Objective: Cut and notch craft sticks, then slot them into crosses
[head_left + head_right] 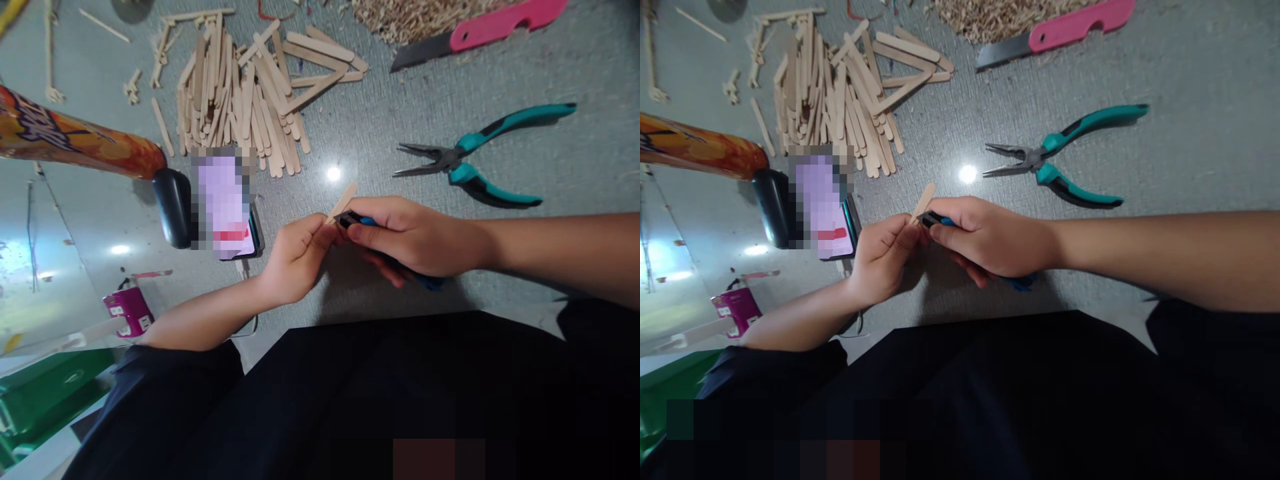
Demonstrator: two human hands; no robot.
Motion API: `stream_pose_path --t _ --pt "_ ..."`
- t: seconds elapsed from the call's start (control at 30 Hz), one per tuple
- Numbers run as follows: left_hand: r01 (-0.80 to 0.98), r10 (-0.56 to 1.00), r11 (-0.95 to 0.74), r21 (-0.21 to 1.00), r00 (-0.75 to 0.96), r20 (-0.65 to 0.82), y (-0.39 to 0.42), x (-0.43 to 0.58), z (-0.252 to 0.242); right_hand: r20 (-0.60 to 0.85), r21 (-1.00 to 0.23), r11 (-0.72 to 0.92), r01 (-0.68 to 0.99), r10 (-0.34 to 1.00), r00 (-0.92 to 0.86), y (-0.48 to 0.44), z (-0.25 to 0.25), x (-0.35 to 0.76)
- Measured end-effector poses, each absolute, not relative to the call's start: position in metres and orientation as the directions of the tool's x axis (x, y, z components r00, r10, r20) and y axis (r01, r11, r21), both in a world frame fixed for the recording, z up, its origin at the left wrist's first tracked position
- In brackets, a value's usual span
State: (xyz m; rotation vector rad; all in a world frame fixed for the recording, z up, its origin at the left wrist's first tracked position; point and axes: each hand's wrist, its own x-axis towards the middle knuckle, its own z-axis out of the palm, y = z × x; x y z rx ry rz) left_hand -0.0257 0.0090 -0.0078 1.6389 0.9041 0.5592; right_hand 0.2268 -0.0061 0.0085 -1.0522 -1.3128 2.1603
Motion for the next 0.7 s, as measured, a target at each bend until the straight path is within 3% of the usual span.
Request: stream_pose_path --t 0.5,0.7 --pt "0.246 0.798 0.008 0.969 0.583 -0.154 0.010 -0.025 -0.007 -0.386 -0.848 -0.528 -0.036 0.664 -0.640 -0.006 0.007 0.228" --pt "0.188 0.813 -0.010 0.982 0.574 -0.102 0.010 -0.022 -0.010 -0.371 -0.822 -0.566 -0.067 0.621 -0.691 -0.003 -0.003 0.230"
